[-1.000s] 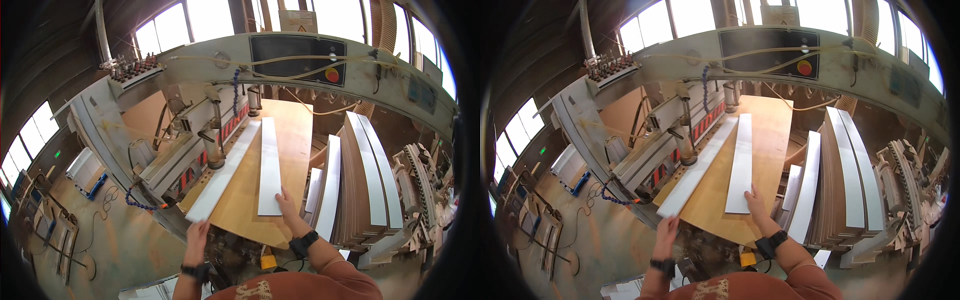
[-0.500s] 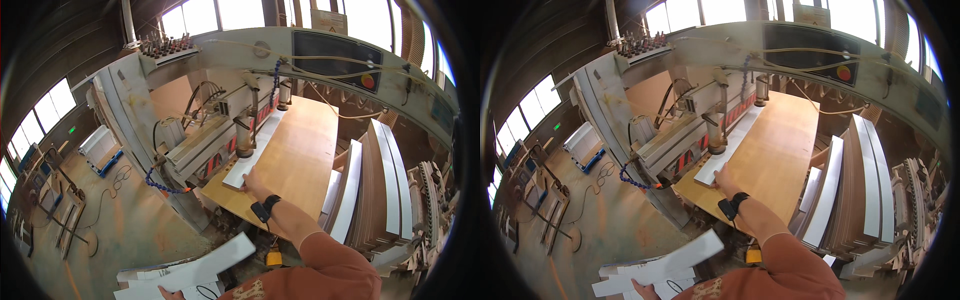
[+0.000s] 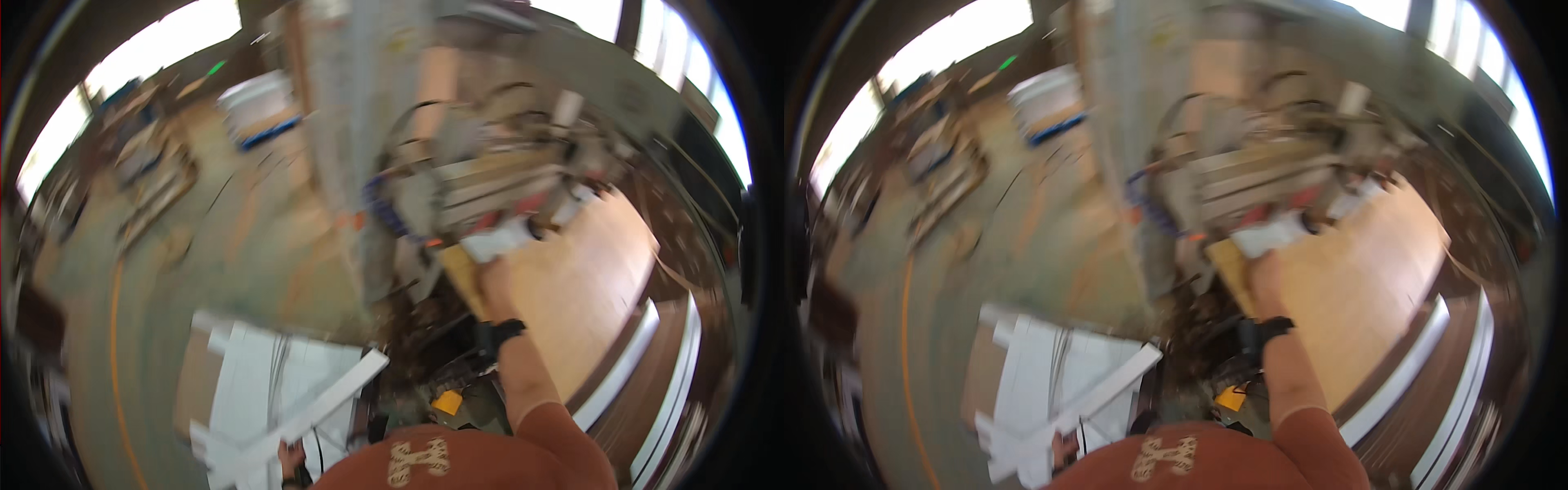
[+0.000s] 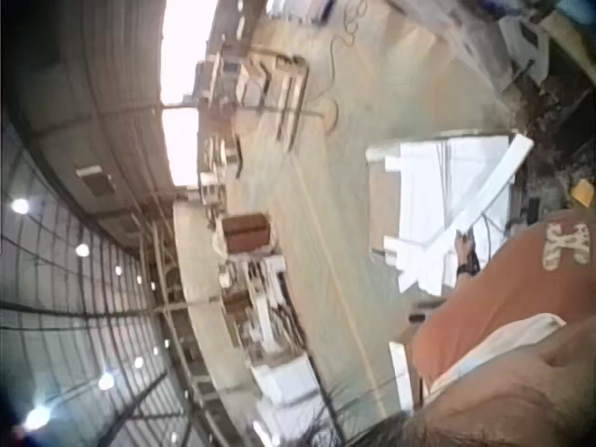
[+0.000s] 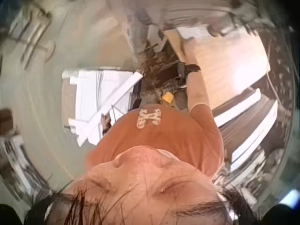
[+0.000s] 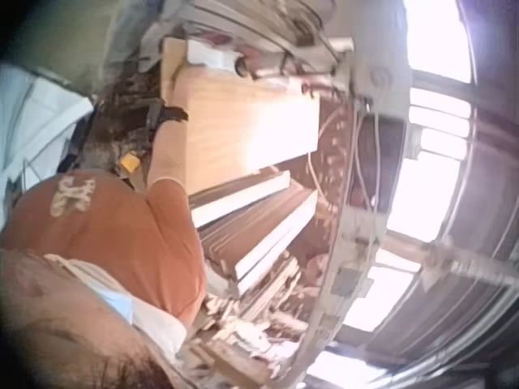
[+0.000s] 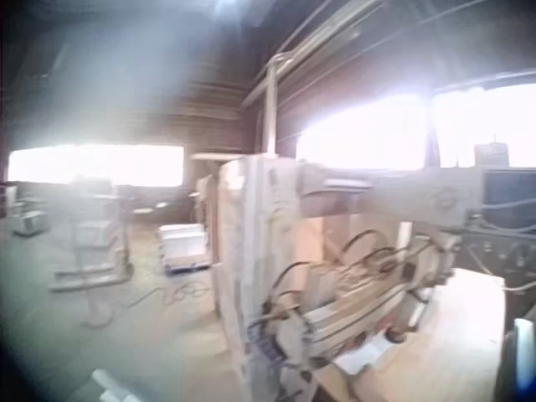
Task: Feeding white wood panels into a large woodworking machine for processing.
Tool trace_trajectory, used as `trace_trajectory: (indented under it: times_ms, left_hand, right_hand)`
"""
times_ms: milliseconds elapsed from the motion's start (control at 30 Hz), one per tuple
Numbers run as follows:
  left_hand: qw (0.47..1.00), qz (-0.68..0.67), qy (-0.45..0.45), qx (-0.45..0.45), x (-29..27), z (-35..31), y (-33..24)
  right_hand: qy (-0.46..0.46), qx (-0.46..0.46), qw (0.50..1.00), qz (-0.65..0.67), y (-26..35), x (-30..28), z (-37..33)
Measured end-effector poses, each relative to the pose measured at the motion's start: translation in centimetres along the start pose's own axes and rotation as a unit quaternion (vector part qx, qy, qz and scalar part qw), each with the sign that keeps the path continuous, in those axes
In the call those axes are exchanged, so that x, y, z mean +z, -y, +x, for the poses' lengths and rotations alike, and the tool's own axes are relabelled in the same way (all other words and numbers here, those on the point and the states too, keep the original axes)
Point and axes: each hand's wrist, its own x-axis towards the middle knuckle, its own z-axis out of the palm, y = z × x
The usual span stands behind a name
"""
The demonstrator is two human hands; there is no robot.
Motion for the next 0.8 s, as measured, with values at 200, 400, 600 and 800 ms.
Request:
trace_trajectory:
  times_ms: [200, 400, 600, 800]
  left_hand:
    - [0.964, -0.058, -0.173, 0.192, -1.8, 4.1, 2.2]
    - [0.948, -0.112, -0.143, 0.262, -5.1, 8.7, -4.2]
    - [0.912, -0.112, -0.189, 0.346, -4.2, 13.3, -9.1]
    - [0.939, -0.110, -0.121, 0.302, -3.4, 20.0, -9.8]
  right_hand:
    - [-0.072, 0.077, 0.993, -0.060, -6.8, 0.5, 3.3]
    - [-0.078, 0.035, 0.995, -0.052, -7.0, 1.2, 1.9]
    - [-0.091, 0.061, 0.954, 0.277, -4.0, -0.8, -10.0]
    - [-0.155, 0.064, 0.952, 0.257, -8.0, -2.1, -12.8]
